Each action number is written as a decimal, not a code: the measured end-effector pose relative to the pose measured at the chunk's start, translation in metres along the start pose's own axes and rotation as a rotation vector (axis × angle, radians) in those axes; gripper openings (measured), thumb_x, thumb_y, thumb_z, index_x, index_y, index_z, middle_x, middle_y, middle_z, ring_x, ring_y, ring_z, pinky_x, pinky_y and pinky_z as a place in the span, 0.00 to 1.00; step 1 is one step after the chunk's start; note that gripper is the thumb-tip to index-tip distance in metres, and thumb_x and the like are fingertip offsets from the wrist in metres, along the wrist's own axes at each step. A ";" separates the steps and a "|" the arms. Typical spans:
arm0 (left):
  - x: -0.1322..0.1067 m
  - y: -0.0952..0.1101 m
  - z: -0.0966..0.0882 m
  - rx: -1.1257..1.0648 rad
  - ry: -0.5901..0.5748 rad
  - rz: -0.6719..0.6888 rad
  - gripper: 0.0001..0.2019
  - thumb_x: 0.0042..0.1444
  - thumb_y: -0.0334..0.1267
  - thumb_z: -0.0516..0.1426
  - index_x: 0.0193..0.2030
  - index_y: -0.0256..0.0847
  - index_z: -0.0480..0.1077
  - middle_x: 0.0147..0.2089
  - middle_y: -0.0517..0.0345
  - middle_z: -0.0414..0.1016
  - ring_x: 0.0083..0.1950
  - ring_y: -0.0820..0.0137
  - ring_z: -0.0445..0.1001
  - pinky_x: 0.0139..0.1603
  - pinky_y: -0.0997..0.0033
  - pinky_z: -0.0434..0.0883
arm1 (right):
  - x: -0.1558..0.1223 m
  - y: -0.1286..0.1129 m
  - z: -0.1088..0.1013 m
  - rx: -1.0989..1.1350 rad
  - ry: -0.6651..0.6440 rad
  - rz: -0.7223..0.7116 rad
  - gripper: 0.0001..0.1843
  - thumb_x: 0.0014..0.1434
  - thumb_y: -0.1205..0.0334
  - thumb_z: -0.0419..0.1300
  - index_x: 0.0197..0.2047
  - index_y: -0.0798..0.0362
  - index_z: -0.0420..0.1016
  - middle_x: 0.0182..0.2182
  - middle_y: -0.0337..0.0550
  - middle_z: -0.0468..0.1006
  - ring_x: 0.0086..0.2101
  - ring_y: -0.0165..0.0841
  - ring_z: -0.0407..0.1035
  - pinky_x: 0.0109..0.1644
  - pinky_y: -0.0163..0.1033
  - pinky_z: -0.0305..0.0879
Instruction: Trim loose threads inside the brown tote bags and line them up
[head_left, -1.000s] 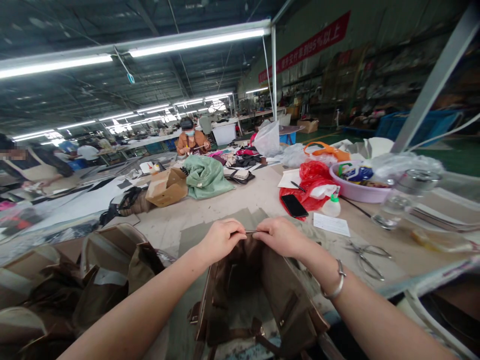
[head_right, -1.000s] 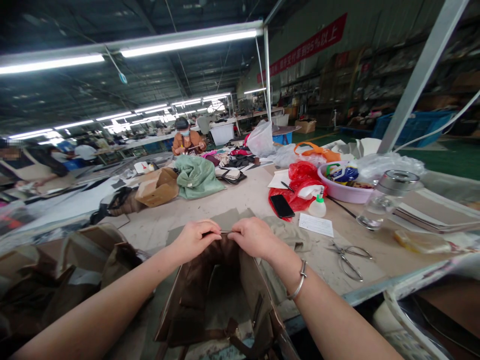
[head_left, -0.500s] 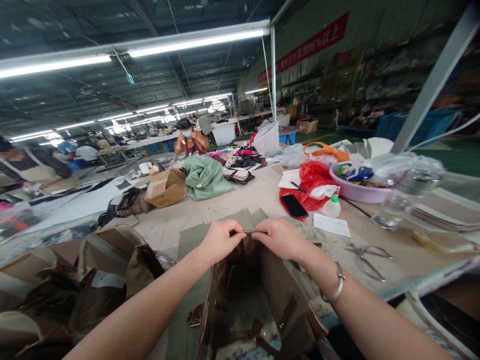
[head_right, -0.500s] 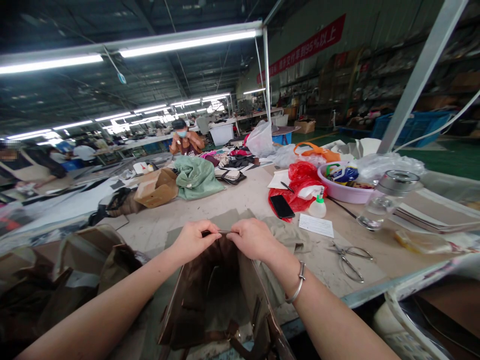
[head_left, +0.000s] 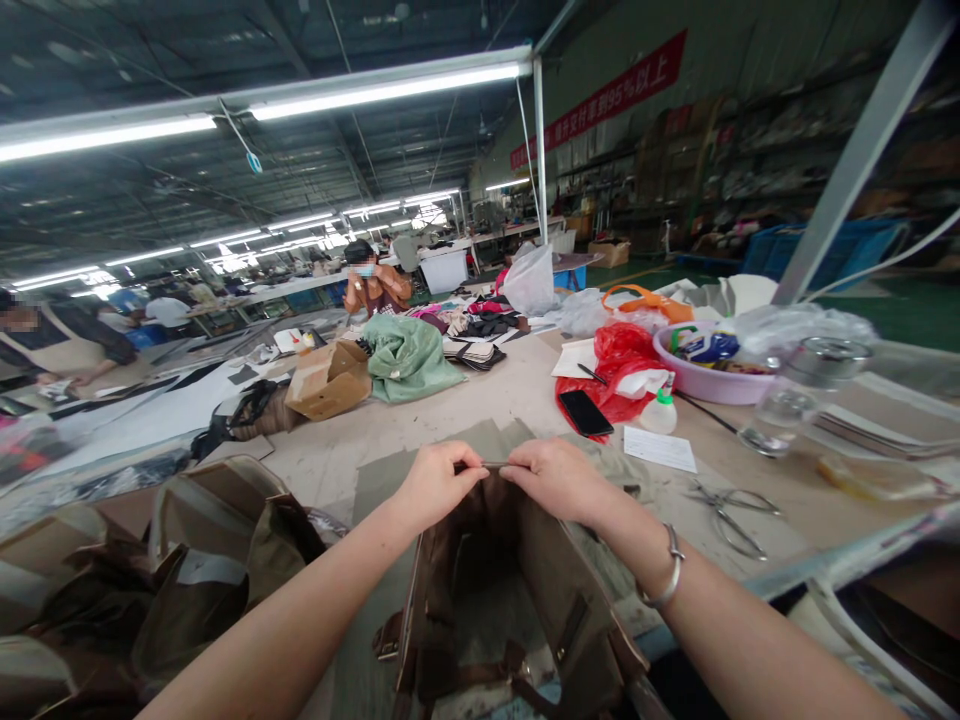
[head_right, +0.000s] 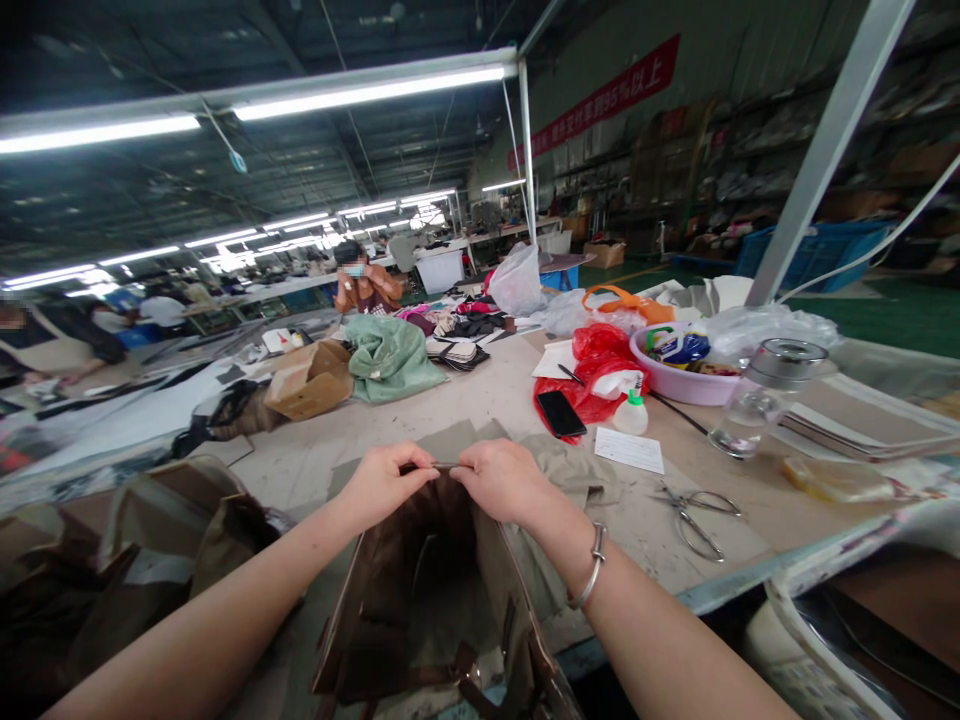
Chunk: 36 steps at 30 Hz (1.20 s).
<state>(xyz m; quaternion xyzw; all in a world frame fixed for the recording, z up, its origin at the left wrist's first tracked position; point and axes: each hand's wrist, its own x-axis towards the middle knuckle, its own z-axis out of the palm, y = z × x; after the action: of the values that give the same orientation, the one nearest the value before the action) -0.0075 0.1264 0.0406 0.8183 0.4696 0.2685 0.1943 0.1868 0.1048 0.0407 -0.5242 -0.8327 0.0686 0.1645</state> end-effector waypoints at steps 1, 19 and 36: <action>0.000 0.001 0.000 0.002 -0.008 -0.001 0.01 0.49 0.33 0.59 0.28 0.39 0.73 0.30 0.62 0.77 0.33 0.72 0.73 0.37 0.74 0.67 | 0.000 0.000 0.000 0.002 0.001 0.005 0.19 0.62 0.52 0.49 0.28 0.50 0.74 0.29 0.39 0.77 0.32 0.31 0.68 0.32 0.35 0.52; 0.000 -0.007 -0.008 0.057 -0.079 0.243 0.04 0.55 0.33 0.56 0.32 0.41 0.73 0.34 0.60 0.75 0.36 0.72 0.73 0.40 0.74 0.68 | 0.002 -0.003 -0.001 0.015 -0.013 -0.004 0.20 0.62 0.51 0.48 0.28 0.50 0.74 0.28 0.40 0.77 0.31 0.31 0.67 0.32 0.35 0.52; 0.001 -0.001 0.005 0.231 0.023 0.062 0.05 0.54 0.34 0.54 0.28 0.40 0.67 0.26 0.63 0.72 0.29 0.72 0.70 0.30 0.74 0.62 | 0.006 -0.005 0.000 0.007 -0.031 0.030 0.19 0.62 0.52 0.49 0.27 0.49 0.75 0.28 0.39 0.77 0.31 0.31 0.68 0.31 0.35 0.52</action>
<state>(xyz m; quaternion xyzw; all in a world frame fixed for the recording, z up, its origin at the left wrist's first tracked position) -0.0046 0.1271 0.0363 0.8462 0.4741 0.2279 0.0847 0.1802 0.1075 0.0434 -0.5348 -0.8270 0.0820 0.1526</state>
